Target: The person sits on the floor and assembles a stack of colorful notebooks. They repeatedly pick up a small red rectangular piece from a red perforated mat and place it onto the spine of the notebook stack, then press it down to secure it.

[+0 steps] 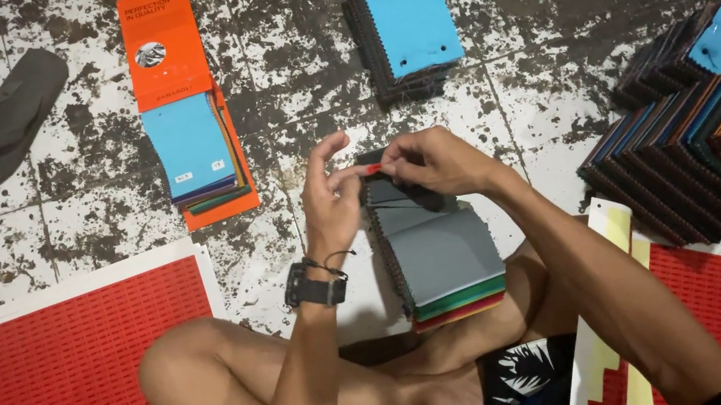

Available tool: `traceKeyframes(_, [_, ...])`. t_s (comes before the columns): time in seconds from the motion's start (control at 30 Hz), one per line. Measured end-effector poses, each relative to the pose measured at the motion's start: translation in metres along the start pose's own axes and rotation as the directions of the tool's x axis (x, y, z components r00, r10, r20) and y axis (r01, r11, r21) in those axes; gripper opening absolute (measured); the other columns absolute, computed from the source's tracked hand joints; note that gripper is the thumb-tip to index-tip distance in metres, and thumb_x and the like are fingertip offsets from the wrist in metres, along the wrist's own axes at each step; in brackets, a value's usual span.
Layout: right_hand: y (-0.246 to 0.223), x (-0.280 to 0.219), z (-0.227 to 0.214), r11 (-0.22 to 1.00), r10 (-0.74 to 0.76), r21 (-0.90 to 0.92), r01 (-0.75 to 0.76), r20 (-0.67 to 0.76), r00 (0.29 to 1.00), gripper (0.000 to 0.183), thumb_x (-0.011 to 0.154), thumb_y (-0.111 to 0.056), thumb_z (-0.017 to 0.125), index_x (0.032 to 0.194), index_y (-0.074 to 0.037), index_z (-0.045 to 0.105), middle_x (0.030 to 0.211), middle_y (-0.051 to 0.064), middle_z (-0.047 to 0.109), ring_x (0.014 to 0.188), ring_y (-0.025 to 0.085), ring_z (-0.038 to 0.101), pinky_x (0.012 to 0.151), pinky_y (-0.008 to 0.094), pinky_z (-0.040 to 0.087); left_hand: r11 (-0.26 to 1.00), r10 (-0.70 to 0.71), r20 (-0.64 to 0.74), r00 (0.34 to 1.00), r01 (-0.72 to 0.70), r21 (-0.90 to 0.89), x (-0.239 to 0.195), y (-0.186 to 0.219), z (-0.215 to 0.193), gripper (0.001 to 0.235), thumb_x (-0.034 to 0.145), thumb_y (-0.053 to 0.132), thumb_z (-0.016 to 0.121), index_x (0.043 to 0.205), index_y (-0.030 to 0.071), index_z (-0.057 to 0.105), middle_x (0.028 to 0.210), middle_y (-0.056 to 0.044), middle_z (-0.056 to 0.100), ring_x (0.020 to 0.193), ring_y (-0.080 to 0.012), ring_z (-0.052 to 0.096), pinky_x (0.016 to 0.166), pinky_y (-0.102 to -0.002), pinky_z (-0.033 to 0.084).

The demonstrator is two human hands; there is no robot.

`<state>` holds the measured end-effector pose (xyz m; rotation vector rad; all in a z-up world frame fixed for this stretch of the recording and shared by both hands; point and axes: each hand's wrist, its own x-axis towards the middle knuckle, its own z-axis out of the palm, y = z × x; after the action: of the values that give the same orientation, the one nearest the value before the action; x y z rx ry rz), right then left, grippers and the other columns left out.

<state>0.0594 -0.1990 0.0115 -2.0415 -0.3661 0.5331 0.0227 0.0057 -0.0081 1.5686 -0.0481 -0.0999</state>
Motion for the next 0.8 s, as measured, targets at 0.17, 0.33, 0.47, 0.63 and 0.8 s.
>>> traceKeyframes(0.17, [0.003,0.013,0.009,0.991,-0.023,-0.130,0.019,-0.034,0.999,0.013,0.096,-0.014,0.067,0.101,-0.005,0.075,0.078,0.012,0.077,0.078,0.030,0.076,0.076,0.043,0.058,0.904,0.115,-0.116,0.987,-0.056,0.424,-0.011,0.012,0.010,0.053,0.089,0.007,0.055,0.141,0.012,0.049,0.139,-0.014,0.050,0.121,-0.0327,0.061,0.103,-0.060,0.036])
traceKeyframes(0.33, [-0.001,0.008,0.005,0.975,0.008,-0.220,-0.019,-0.052,0.999,0.014,0.096,-0.015,0.066,0.102,-0.006,0.075,0.078,0.012,0.078,0.080,0.032,0.076,0.077,0.044,0.057,0.817,0.159,-0.213,0.964,-0.008,0.577,-0.007,-0.020,0.000,0.040,0.093,0.017,0.053,0.132,0.025,0.057,0.128,0.001,0.057,0.125,-0.0225,0.055,0.109,-0.066,0.020])
traceKeyframes(0.47, [0.000,0.009,0.006,0.968,0.043,-0.242,-0.059,-0.072,0.997,0.016,0.097,-0.018,0.065,0.101,-0.006,0.074,0.079,0.013,0.077,0.081,0.032,0.075,0.077,0.044,0.056,0.677,0.251,-0.118,0.961,-0.087,0.731,-0.007,-0.036,-0.007,0.032,0.092,0.009,0.052,0.111,0.030,0.069,0.115,0.007,0.061,0.124,-0.0176,0.053,0.107,-0.064,0.014])
traceKeyframes(0.63, [0.003,0.012,0.010,0.955,0.061,-0.286,-0.082,-0.084,0.995,0.015,0.096,-0.018,0.066,0.100,-0.006,0.074,0.079,0.013,0.077,0.080,0.034,0.075,0.076,0.045,0.057,0.487,0.326,-0.008,0.945,-0.160,0.859,-0.013,-0.036,-0.007,0.039,0.088,0.000,0.060,0.114,0.027,0.070,0.120,0.001,0.060,0.130,-0.0230,0.049,0.106,-0.066,0.012])
traceKeyframes(0.8, [0.016,0.016,0.015,0.950,0.027,-0.307,-0.058,-0.102,0.994,0.017,0.095,-0.020,0.066,0.098,-0.006,0.074,0.075,0.013,0.076,0.077,0.033,0.074,0.070,0.044,0.057,0.307,0.469,0.067,0.881,-0.234,0.923,-0.012,-0.040,-0.003,0.040,0.092,-0.002,0.054,0.108,0.031,0.071,0.121,0.000,0.060,0.133,-0.0226,0.047,0.106,-0.063,0.011])
